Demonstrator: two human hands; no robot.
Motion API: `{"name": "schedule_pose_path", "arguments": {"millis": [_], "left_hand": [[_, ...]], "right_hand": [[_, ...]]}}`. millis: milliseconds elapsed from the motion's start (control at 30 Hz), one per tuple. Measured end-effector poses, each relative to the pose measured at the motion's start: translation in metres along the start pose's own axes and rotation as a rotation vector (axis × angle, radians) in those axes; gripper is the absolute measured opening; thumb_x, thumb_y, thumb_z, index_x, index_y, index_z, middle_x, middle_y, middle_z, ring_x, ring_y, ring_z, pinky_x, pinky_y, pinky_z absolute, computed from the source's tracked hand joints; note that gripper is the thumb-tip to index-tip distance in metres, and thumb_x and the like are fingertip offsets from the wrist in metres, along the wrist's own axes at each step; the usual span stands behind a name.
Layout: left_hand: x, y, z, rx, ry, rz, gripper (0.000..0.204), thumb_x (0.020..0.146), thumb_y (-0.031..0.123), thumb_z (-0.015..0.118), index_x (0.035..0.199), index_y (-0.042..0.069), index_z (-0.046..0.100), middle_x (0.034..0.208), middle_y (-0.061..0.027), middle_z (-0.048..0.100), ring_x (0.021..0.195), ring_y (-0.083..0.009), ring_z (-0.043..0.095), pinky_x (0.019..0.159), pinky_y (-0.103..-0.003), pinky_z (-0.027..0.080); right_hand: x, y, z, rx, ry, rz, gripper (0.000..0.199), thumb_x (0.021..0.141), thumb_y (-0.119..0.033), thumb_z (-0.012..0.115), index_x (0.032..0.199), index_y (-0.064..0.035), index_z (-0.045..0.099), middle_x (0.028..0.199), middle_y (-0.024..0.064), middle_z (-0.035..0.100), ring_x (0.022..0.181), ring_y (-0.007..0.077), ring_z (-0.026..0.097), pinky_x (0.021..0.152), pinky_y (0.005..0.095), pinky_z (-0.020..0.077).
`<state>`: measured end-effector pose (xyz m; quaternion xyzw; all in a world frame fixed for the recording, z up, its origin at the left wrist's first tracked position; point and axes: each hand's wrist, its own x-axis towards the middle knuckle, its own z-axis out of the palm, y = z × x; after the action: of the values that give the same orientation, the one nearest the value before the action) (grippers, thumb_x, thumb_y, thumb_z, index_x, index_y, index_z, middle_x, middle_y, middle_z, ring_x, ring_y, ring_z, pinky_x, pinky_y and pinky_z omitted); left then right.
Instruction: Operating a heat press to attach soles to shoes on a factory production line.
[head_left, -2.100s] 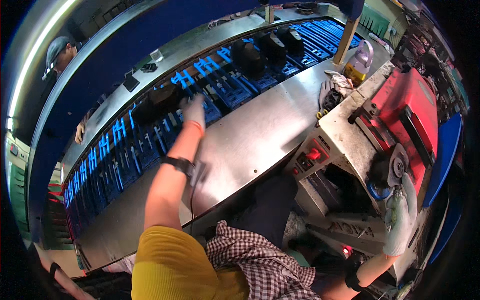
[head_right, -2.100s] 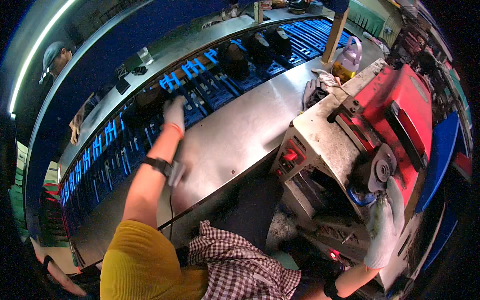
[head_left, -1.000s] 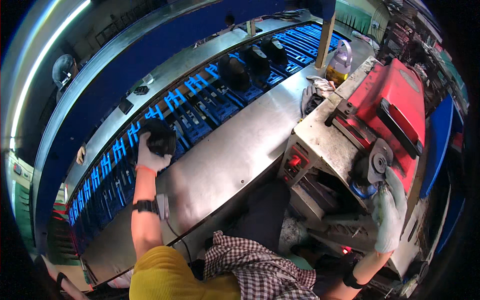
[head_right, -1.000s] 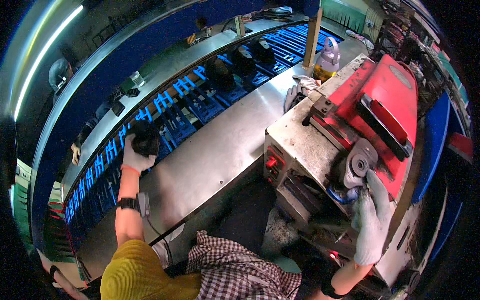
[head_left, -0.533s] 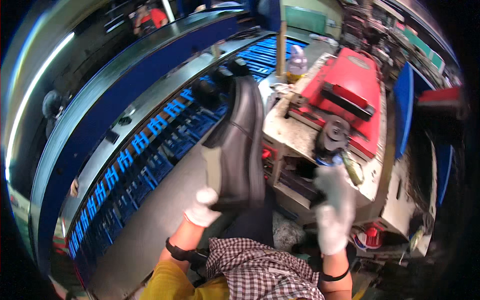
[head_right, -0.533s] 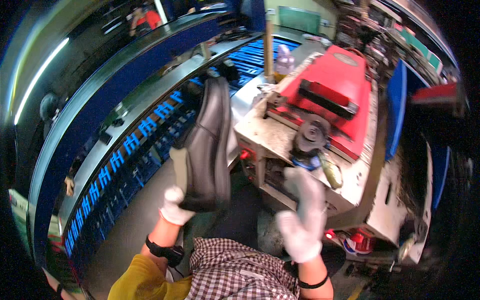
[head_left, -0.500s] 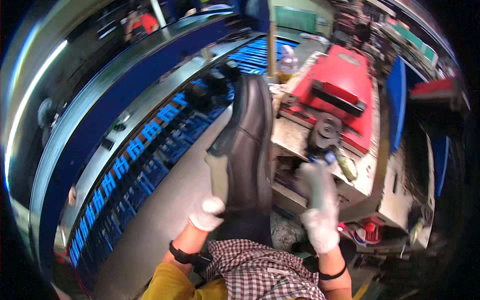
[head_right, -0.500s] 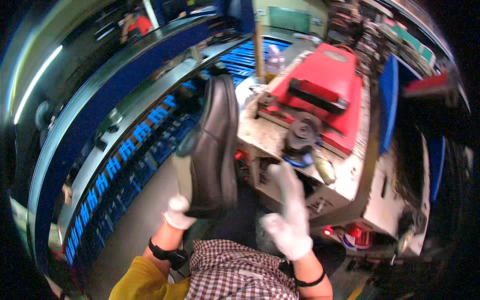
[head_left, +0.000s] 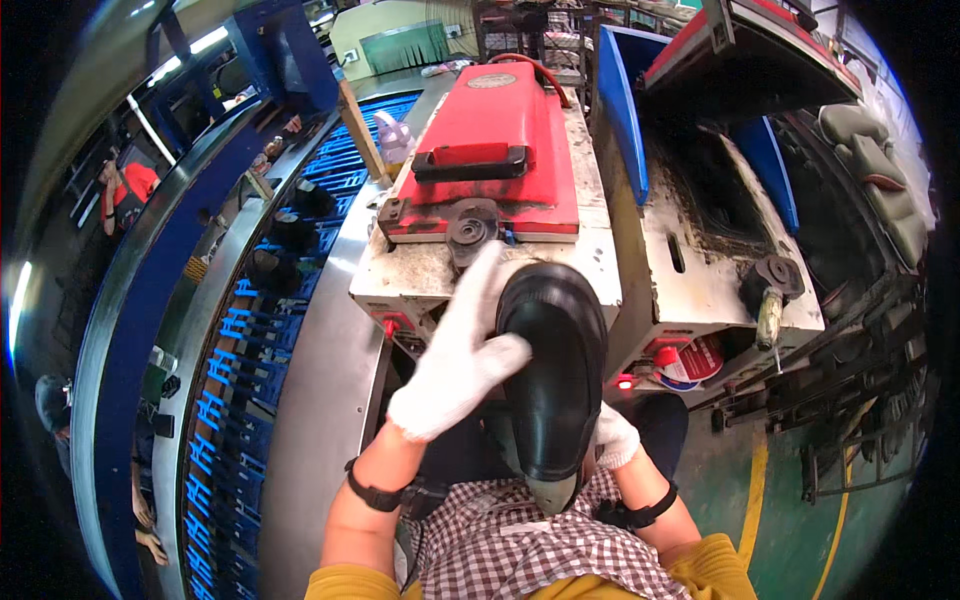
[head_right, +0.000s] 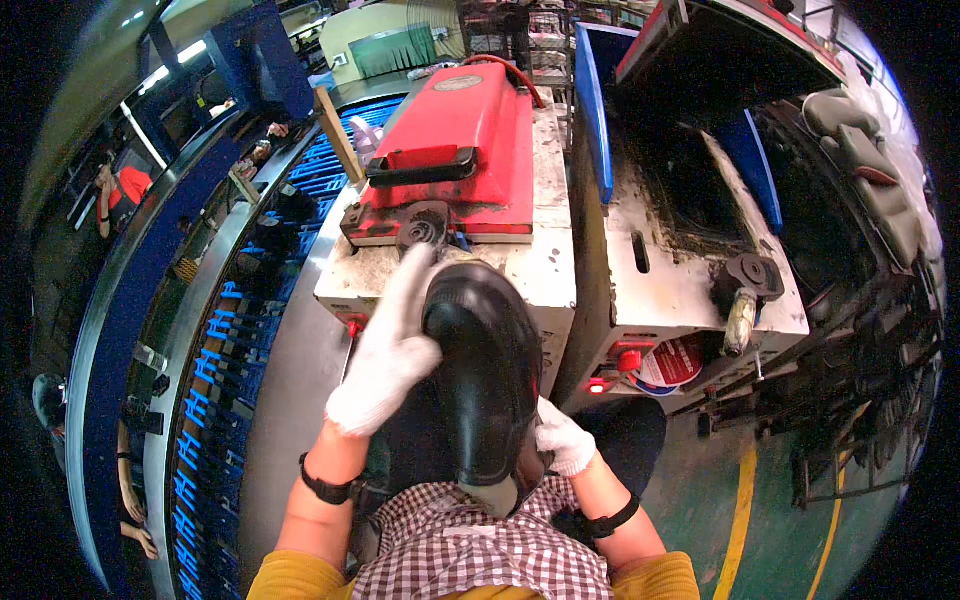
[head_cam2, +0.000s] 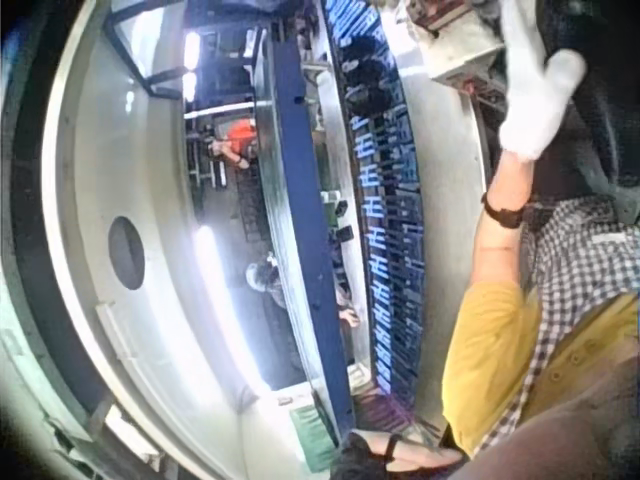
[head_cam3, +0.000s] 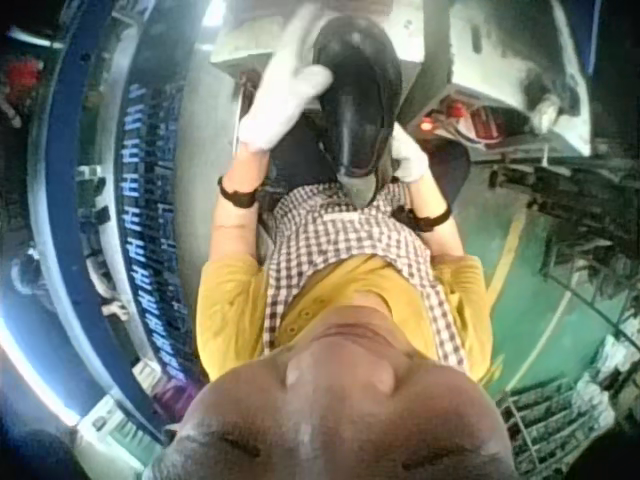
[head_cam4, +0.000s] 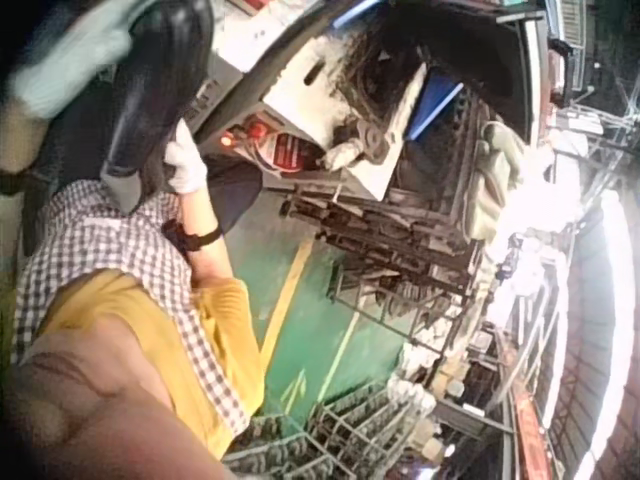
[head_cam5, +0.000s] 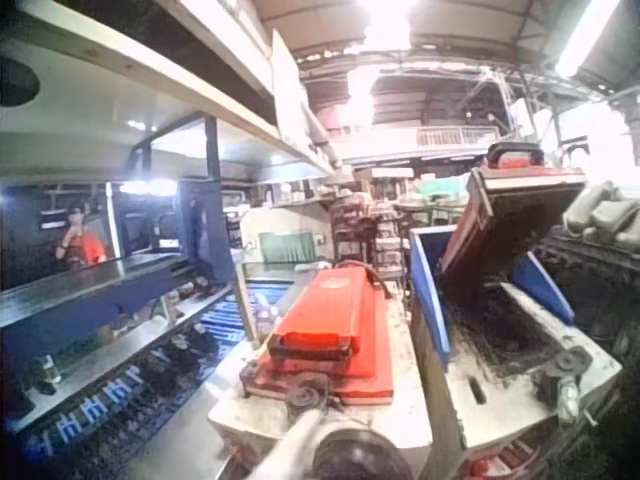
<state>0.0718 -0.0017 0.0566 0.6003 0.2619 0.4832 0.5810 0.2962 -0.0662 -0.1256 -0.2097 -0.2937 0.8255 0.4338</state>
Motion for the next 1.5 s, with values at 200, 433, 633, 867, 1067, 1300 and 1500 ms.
{"name": "schedule_pose_path", "arguments": {"millis": [200, 433, 633, 867, 1067, 1300, 1500], "left_hand": [[-0.005, -0.022, 0.025, -0.083, -0.088, -0.206, 0.096, 0.065, 0.019, 0.099, 0.148, 0.003, 0.053, 0.138, -0.0077, 0.063, 0.127, -0.0194, 0.061, 0.113, -0.036, 0.047], [-0.006, -0.033, 0.039, -0.067, -0.238, -0.189, 0.085, 0.074, 0.005, 0.093, 0.149, 0.004, 0.053, 0.143, -0.0079, 0.060, 0.134, -0.0186, 0.056, 0.118, -0.037, 0.044], [-0.005, -0.029, 0.051, 0.094, -0.182, -0.143, 0.087, 0.074, 0.000, 0.090, 0.152, 0.003, 0.051, 0.140, -0.0086, 0.063, 0.132, -0.0200, 0.059, 0.116, -0.038, 0.047], [0.009, -0.023, 0.067, 0.207, -0.145, -0.141, 0.036, 0.102, 0.013, 0.056, 0.133, -0.003, 0.064, 0.128, -0.0129, 0.070, 0.118, -0.0196, 0.065, 0.108, -0.036, 0.049], [0.023, -0.034, 0.067, 0.229, -0.193, -0.180, 0.038, 0.109, 0.024, 0.048, 0.112, -0.003, 0.075, 0.108, -0.0103, 0.075, 0.104, -0.0201, 0.068, 0.099, -0.035, 0.052], [0.030, -0.056, 0.054, 0.366, -0.181, -0.096, 0.034, 0.108, 0.021, 0.050, 0.110, -0.002, 0.075, 0.105, -0.0095, 0.074, 0.100, -0.0184, 0.067, 0.096, -0.035, 0.052], [0.031, -0.059, 0.052, 0.418, -0.158, -0.063, 0.034, 0.109, 0.021, 0.049, 0.110, -0.003, 0.074, 0.107, -0.0084, 0.074, 0.100, -0.0180, 0.067, 0.096, -0.034, 0.052]], "right_hand": [[-0.019, 0.016, -0.046, 0.023, 0.009, 0.029, 0.112, 0.064, -0.022, 0.096, 0.159, 0.0022, 0.042, 0.158, 0.0135, 0.053, 0.146, 0.0267, 0.050, 0.125, 0.0413, 0.0354], [-0.023, 0.026, -0.084, -0.127, -0.210, -0.133, 0.097, 0.070, -0.014, 0.095, 0.155, -0.0001, 0.050, 0.155, 0.0128, 0.057, 0.140, 0.0251, 0.055, 0.121, 0.0415, 0.0424], [-0.024, 0.004, -0.038, -0.085, -0.101, 0.040, 0.053, 0.102, -0.007, 0.065, 0.155, -0.0043, 0.053, 0.157, 0.0092, 0.057, 0.140, 0.0215, 0.055, 0.122, 0.0389, 0.0428], [-0.002, 0.038, -0.080, 0.861, -0.201, 0.436, 0.050, 0.111, -0.012, 0.051, 0.159, -0.0021, 0.045, 0.162, 0.0116, 0.050, 0.145, 0.0209, 0.050, 0.125, 0.0355, 0.0390], [-0.010, 0.040, -0.050, 0.331, -0.353, 0.196, 0.052, 0.116, -0.024, 0.039, 0.163, -0.0026, 0.039, 0.165, 0.0131, 0.046, 0.149, 0.0222, 0.047, 0.129, 0.0362, 0.0319], [-0.014, 0.030, -0.032, 1.331, -0.545, 0.378, 0.054, 0.117, -0.029, 0.036, 0.163, -0.0028, 0.038, 0.165, 0.0134, 0.046, 0.149, 0.0232, 0.047, 0.129, 0.0366, 0.0317], [-0.014, 0.036, -0.042, 1.382, -0.477, 0.464, 0.058, 0.116, -0.033, 0.037, 0.165, -0.0030, 0.034, 0.168, 0.0133, 0.042, 0.150, 0.0231, 0.045, 0.130, 0.0367, 0.0299]]}}
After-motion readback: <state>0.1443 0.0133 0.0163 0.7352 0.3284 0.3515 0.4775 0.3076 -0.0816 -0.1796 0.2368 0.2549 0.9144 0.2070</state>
